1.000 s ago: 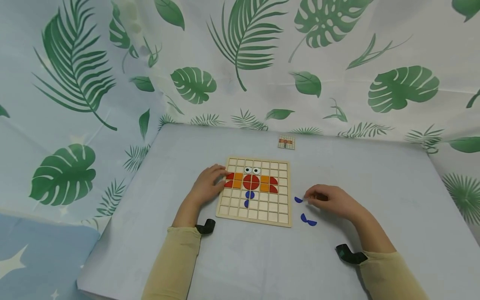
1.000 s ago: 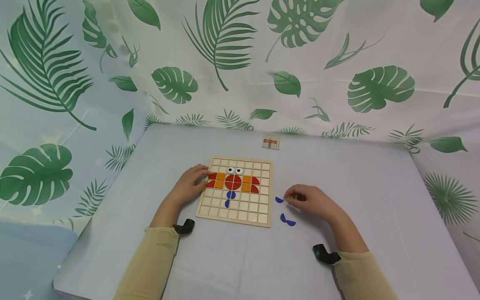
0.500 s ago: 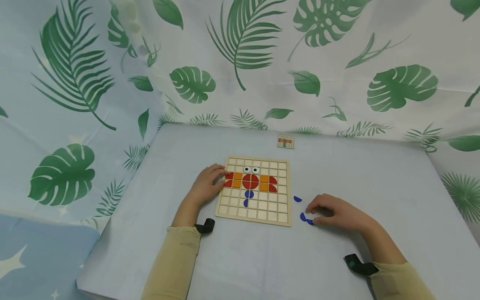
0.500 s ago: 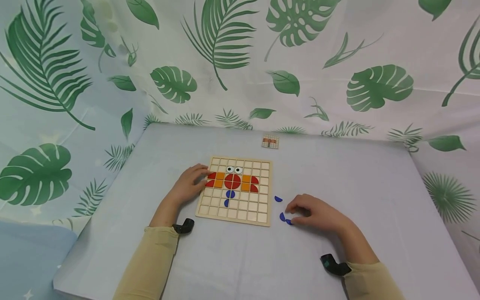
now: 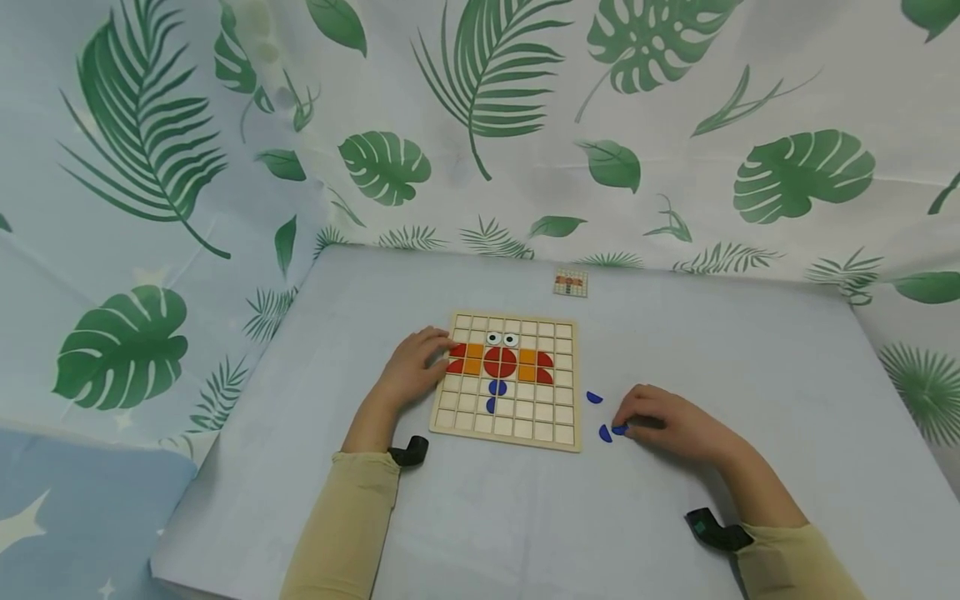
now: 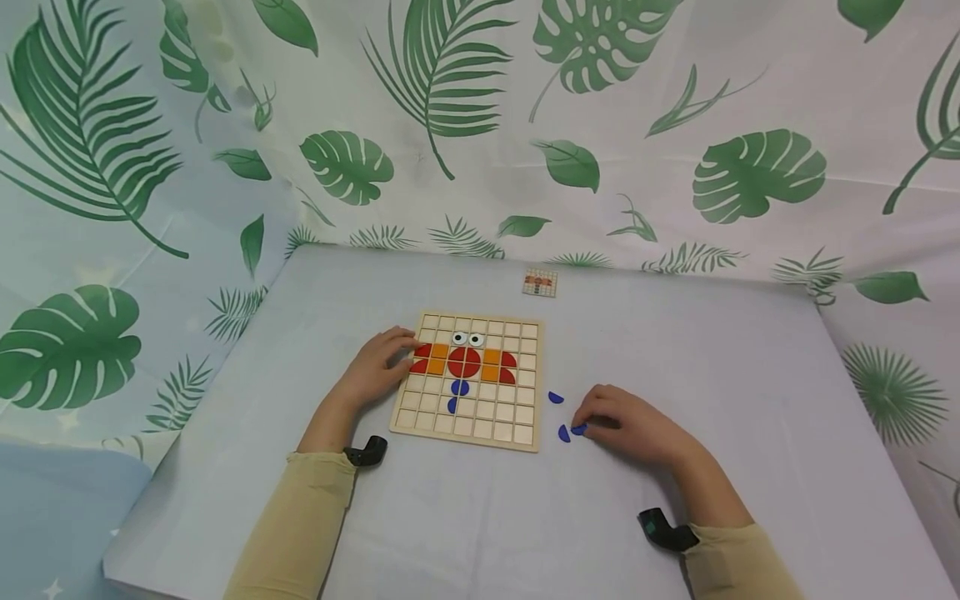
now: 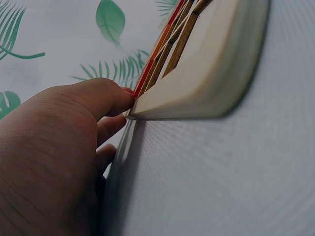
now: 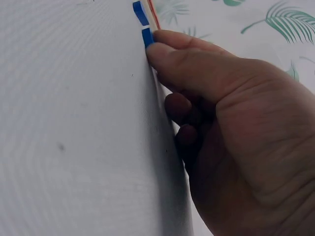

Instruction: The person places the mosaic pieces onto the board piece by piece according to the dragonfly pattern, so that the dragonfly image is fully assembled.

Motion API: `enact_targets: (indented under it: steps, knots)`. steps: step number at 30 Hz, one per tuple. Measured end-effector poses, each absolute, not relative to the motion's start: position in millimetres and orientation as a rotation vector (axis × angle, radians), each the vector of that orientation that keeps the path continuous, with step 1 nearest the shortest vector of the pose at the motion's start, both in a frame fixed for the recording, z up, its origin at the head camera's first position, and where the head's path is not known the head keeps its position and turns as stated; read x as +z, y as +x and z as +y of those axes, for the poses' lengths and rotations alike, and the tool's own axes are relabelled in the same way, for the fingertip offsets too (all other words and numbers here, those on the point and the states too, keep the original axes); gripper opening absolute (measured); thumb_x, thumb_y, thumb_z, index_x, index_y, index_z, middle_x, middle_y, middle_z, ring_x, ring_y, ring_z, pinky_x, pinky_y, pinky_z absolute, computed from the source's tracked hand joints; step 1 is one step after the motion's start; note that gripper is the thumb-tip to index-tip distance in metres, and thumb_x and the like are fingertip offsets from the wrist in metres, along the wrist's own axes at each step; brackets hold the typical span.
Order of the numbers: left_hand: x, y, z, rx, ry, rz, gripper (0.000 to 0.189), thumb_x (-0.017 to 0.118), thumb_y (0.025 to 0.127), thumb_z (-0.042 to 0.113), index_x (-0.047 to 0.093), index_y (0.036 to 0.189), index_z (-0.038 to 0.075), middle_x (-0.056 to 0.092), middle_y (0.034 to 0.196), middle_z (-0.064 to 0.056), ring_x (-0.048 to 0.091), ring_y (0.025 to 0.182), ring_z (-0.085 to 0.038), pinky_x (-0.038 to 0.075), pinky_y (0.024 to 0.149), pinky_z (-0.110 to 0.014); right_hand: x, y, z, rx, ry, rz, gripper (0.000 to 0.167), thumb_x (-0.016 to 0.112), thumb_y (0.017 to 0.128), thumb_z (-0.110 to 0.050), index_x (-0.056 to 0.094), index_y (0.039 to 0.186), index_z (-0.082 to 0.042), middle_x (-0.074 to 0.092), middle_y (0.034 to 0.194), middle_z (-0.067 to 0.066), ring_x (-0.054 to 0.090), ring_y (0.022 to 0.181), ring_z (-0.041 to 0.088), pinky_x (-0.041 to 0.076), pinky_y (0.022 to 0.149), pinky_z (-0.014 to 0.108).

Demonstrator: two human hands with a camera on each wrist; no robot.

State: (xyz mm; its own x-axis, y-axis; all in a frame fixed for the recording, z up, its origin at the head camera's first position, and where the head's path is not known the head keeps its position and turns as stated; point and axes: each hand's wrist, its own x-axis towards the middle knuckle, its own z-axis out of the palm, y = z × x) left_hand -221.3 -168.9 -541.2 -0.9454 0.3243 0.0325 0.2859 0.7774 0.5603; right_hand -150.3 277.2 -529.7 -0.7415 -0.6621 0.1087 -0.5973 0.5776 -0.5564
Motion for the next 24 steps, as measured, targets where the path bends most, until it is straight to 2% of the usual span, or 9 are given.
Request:
enact_targets:
  steps: [3, 7, 11, 20, 24]
  knots:
    - [-542.6, -221.9, -169.0, 0.892, 0.503, 2.907, 0.034, 0.058, 0.097, 0.026, 0.061, 0.131, 0.021, 0.051, 0.144, 0.001, 0.036, 0.146, -0.022, 0.02, 0.127, -0.044, -530.7, -150.1, 277.0, -0.885, -1.012, 2.729, 0.031, 0.073, 0.087, -0.008, 0.07, 0.103, -0.035, 0.06, 0.105, -0.021, 0.057, 0.099, -0.001, 0.051, 0.086, 0.018]
    - [-544.6, -222.6, -169.2, 0.892, 0.509, 2.917, 0.034, 0.058, 0.097, 0.026, 0.061, 0.13, 0.022, 0.052, 0.144, 0.002, 0.037, 0.145, -0.022, 0.02, 0.127, -0.044, -530.1, -148.2, 274.6, -0.829, -0.892, 2.793, 0.022, 0.076, 0.087, -0.025, 0.067, 0.106, -0.032, 0.06, 0.107, -0.019, 0.056, 0.099, 0.0, 0.051, 0.087, 0.021]
    - [-545.5, -222.8, -169.1, 0.909, 0.515, 2.911, 0.033, 0.058, 0.097, 0.025, 0.062, 0.13, 0.021, 0.052, 0.143, 0.001, 0.037, 0.145, -0.023, 0.02, 0.127, -0.044, -529.8, -147.4, 272.2, -0.75, -0.841, 2.844, 0.024, 0.077, 0.085, -0.039, 0.065, 0.104, -0.03, 0.058, 0.105, -0.017, 0.053, 0.097, 0.001, 0.051, 0.087, 0.025]
    - [-546.7, -223.7, -169.1, 0.899, 0.518, 2.918, 0.033, 0.059, 0.097, 0.026, 0.062, 0.13, 0.021, 0.052, 0.143, 0.001, 0.038, 0.145, -0.023, 0.021, 0.127, -0.044, -530.7, -148.5, 270.4, -0.722, -0.816, 2.832, 0.019, 0.074, 0.087, -0.035, 0.066, 0.104, -0.031, 0.059, 0.104, -0.018, 0.053, 0.095, 0.001, 0.053, 0.086, 0.031]
    - [-546.6, -223.6, -169.2, 0.893, 0.513, 2.92, 0.033, 0.059, 0.097, 0.026, 0.062, 0.13, 0.022, 0.052, 0.144, 0.002, 0.038, 0.145, -0.023, 0.021, 0.127, -0.044, -530.3, -148.4, 270.5, -0.735, -0.801, 2.826, 0.023, 0.074, 0.087, -0.039, 0.066, 0.107, -0.031, 0.06, 0.107, -0.017, 0.054, 0.098, 0.002, 0.053, 0.088, 0.031]
